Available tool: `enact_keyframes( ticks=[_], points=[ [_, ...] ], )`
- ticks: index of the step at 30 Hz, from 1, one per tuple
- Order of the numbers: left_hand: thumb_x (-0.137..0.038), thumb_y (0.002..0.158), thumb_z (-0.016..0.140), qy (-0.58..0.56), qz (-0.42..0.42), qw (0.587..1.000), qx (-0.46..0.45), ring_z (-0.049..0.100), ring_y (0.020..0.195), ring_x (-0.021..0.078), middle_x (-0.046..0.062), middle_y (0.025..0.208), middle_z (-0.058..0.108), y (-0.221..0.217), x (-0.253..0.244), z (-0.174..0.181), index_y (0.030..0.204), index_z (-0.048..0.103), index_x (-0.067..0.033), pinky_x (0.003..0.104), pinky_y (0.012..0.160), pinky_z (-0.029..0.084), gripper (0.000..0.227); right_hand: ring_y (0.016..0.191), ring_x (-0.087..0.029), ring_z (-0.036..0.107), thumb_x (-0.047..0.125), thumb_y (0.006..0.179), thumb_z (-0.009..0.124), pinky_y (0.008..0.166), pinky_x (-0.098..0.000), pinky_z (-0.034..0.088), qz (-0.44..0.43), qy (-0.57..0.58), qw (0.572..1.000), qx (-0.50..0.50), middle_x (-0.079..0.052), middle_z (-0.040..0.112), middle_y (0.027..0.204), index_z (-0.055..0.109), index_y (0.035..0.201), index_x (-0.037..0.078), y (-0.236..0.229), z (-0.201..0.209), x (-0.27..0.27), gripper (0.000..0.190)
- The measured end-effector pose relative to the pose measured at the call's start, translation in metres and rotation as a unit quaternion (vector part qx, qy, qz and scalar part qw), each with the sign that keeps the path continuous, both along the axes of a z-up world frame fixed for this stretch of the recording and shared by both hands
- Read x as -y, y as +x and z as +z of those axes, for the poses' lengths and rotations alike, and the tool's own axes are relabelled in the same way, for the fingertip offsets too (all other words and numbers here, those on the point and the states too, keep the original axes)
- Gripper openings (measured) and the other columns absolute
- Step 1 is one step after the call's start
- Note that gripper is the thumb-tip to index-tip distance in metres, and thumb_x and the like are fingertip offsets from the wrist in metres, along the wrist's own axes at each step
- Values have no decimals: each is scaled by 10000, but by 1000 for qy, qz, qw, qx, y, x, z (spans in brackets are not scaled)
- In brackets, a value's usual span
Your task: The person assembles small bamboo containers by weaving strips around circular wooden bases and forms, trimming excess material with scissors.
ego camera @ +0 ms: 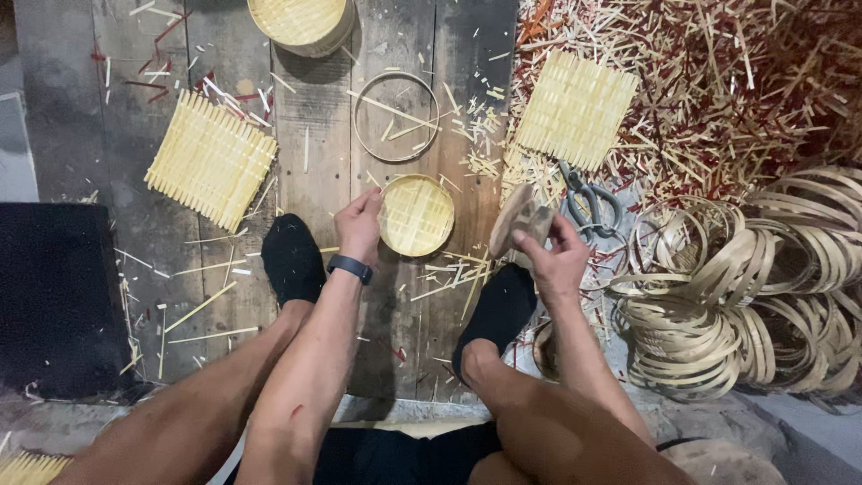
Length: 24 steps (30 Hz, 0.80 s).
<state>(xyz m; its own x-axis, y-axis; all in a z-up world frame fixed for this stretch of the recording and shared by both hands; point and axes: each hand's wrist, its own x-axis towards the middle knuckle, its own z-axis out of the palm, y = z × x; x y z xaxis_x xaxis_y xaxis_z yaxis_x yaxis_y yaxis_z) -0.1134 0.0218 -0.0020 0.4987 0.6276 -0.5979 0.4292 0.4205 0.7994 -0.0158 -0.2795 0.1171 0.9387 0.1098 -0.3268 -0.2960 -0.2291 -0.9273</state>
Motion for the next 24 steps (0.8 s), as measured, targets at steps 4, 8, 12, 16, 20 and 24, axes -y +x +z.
enact_keyframes(
  ticks=[4,8,12,16,20,24],
  points=[
    [-181,965,698,104,-67,991,-58,718,983,151,90,1107,799,7,-1,22,1210,764,-11,288,888,554,306,1108,-245,684,210,727,887,1001,-363,551,80,-176,976,96,-144,692,1206,649,1261,-4,2,4,-7,623],
    [-203,900,728,276,-151,949,-27,705,1082,253,158,1182,728,7,13,52,1228,691,-37,350,962,560,370,1209,-361,603,166,714,853,1049,-439,477,134,-269,925,233,-182,661,1250,650,1278,17,7,5,-15,617],
    [-252,833,782,491,-382,779,81,516,1342,422,249,1364,588,2,49,66,1125,697,21,497,1141,407,409,1154,-368,602,178,705,841,1021,-442,480,119,-288,928,204,-190,645,1176,652,1279,43,12,0,-19,619],
    [-147,844,721,530,-468,704,66,498,1391,424,240,1434,563,-14,69,56,1090,698,-7,487,1169,385,284,1116,-353,644,186,711,848,1013,-434,501,116,-261,935,213,-181,680,1158,672,1254,45,9,-10,-16,587],
    [-86,825,656,576,-481,653,104,522,1404,344,178,1434,596,-34,29,48,1219,692,-12,454,1205,395,402,1114,-373,654,192,692,882,1023,-445,500,113,-257,918,280,-204,691,1182,678,1255,20,2,-17,-10,623],
    [-58,994,537,576,-514,635,-18,578,1278,350,168,1315,653,-11,-63,59,1298,655,-37,484,1095,443,327,1093,-355,663,238,715,917,989,-416,518,110,-253,929,247,-205,683,1179,669,1255,6,-1,-18,1,638]
  ],
)
